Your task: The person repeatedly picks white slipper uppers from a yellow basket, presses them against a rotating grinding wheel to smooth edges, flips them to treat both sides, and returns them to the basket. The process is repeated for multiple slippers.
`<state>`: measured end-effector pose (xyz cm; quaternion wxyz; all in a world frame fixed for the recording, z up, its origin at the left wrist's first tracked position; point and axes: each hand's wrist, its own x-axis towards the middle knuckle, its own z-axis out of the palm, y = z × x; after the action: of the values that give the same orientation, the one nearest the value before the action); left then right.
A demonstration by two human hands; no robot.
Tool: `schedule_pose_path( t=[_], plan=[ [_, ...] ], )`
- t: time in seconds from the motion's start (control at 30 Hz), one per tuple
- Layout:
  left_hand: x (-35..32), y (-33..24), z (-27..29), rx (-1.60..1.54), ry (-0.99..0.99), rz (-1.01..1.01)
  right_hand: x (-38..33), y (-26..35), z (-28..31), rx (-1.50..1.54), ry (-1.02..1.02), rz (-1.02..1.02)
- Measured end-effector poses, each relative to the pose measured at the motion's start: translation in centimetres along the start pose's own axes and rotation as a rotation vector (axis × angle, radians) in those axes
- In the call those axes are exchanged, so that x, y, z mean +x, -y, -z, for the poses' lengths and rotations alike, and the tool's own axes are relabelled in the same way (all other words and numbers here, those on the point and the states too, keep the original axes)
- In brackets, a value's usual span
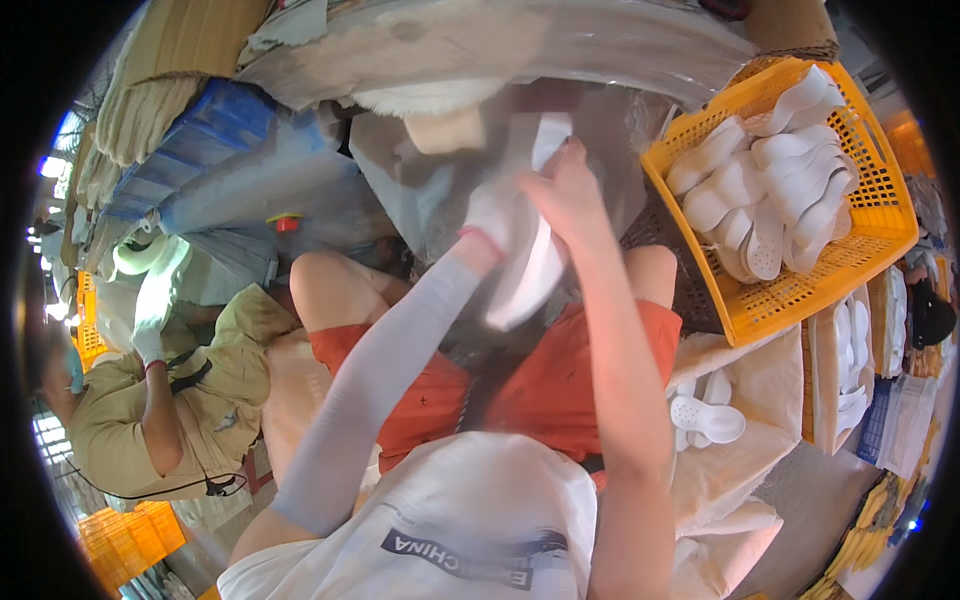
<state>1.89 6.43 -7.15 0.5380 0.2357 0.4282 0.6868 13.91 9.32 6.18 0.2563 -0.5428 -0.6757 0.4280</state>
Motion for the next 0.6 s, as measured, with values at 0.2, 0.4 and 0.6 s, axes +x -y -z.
schedule_pose_path(
  t=[0.2,0.4,0.6],
  plan=[
    [4.3,1.2,-4.9,-0.270,-0.324,0.111,-10.1,1.8,2.1,-0.035,-0.195,0.171],
    [6.5,2.1,-3.8,-0.263,-0.349,0.093,-7.9,-1.6,-1.1,0.005,-0.362,0.214],
    [6.6,-4.0,5.8,0.964,-0.072,0.036,-3.6,-2.0,-0.2,0.408,-0.202,0.240]
  ],
)
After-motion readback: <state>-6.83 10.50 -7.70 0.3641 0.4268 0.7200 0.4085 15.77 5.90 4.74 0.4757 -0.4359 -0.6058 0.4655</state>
